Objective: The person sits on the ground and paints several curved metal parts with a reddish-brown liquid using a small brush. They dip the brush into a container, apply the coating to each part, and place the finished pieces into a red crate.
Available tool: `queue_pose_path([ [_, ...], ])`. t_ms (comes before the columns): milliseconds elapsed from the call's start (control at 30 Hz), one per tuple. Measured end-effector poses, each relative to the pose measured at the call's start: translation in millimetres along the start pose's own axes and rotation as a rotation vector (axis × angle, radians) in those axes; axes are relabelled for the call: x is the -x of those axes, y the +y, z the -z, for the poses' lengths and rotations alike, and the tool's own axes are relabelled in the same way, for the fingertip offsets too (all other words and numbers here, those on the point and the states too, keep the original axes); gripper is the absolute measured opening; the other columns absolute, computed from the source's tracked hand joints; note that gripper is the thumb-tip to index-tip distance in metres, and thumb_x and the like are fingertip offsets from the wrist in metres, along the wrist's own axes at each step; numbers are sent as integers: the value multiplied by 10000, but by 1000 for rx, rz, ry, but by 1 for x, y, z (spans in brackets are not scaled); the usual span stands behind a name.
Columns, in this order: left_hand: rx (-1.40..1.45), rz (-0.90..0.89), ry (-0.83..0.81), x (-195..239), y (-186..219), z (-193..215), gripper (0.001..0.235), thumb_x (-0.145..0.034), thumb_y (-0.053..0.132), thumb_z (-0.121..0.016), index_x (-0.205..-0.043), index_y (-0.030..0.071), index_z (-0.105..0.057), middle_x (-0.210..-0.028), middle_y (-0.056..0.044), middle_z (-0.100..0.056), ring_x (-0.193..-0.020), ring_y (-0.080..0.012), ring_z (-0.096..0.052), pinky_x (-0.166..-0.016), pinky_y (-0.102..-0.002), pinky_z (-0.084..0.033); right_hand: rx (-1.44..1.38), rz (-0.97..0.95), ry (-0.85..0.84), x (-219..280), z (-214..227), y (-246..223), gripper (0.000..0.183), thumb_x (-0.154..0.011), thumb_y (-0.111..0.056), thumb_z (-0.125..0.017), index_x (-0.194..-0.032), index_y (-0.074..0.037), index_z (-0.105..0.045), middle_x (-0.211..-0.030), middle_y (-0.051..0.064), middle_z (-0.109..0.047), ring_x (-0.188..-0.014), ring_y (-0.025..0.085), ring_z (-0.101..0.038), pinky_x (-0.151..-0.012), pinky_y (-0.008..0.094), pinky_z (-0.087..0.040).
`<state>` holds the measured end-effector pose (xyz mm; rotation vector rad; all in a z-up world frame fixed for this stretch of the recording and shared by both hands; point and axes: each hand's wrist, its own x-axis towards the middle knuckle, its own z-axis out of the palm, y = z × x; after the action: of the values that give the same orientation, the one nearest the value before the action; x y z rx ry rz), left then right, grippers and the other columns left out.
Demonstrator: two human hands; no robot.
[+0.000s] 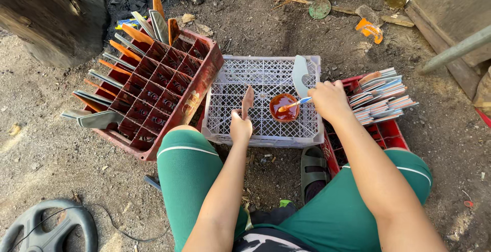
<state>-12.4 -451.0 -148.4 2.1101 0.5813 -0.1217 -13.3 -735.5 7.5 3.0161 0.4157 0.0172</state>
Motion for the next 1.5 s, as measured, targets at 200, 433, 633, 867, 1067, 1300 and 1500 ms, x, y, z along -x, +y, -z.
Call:
queue_pose_path([
  [200,447,-101,-108,-7,11,7,373,-945,169,-683,-1249,0,-547,-1062,-152,-697,-887,-228,-700,-763,-345,-572,-153,-184,240,55,52,2,112,-900,-228,-711,-974,-162,-763,-920,78,-690,-959,311,-672,-821,507,-461],
  [433,813,-162,-475,20,87,70,446,-991,149,-635,-1362,11,-429,-1137,-132,-662,-929,-204,-712,-707,-346,-618,-401,-323,126,81,31,-23,134,-969,-208,-654,-1027,-93,-691,-978,145,-683,-921,404,-668,-769,533,-521],
  [633,714,-11,-564,43,105,108,439,-989,110,-567,-1383,33,-389,-1203,-161,-661,-1033,-254,-741,-724,-376,-669,-438,-323,324,94,42,-44,225,-987,-247,-614,-1180,-157,-686,-969,129,-659,-827,406,-674,-679,532,-522],
  [867,854,-92,-594,51,89,71,437,-1010,78,-595,-1385,-32,-399,-1207,-181,-646,-1045,-295,-738,-722,-381,-662,-301,-354,31,86,-8,-39,181,-952,-256,-649,-1108,-200,-719,-973,113,-659,-821,381,-699,-702,513,-547],
  [1067,767,-26,-608,49,79,65,449,-1003,110,-601,-1404,32,-412,-1192,-137,-686,-1041,-249,-741,-700,-338,-627,-183,-362,-31,93,-31,-19,155,-946,-198,-646,-1076,-186,-729,-994,121,-673,-871,370,-708,-720,504,-558],
  [1300,847,39,-594,50,79,69,383,-1037,107,-492,-1397,37,-380,-1189,-150,-660,-1053,-263,-730,-748,-389,-647,-252,-410,147,106,50,-24,252,-957,-263,-650,-1192,-204,-722,-949,99,-684,-836,371,-695,-695,518,-544],
  [1500,892,82,-570,43,75,68,377,-1062,122,-410,-1423,77,-313,-1263,-164,-664,-1092,-279,-706,-812,-418,-636,-450,-328,578,102,68,-44,257,-1025,-247,-640,-1269,-200,-703,-967,95,-660,-811,352,-687,-694,476,-551],
])
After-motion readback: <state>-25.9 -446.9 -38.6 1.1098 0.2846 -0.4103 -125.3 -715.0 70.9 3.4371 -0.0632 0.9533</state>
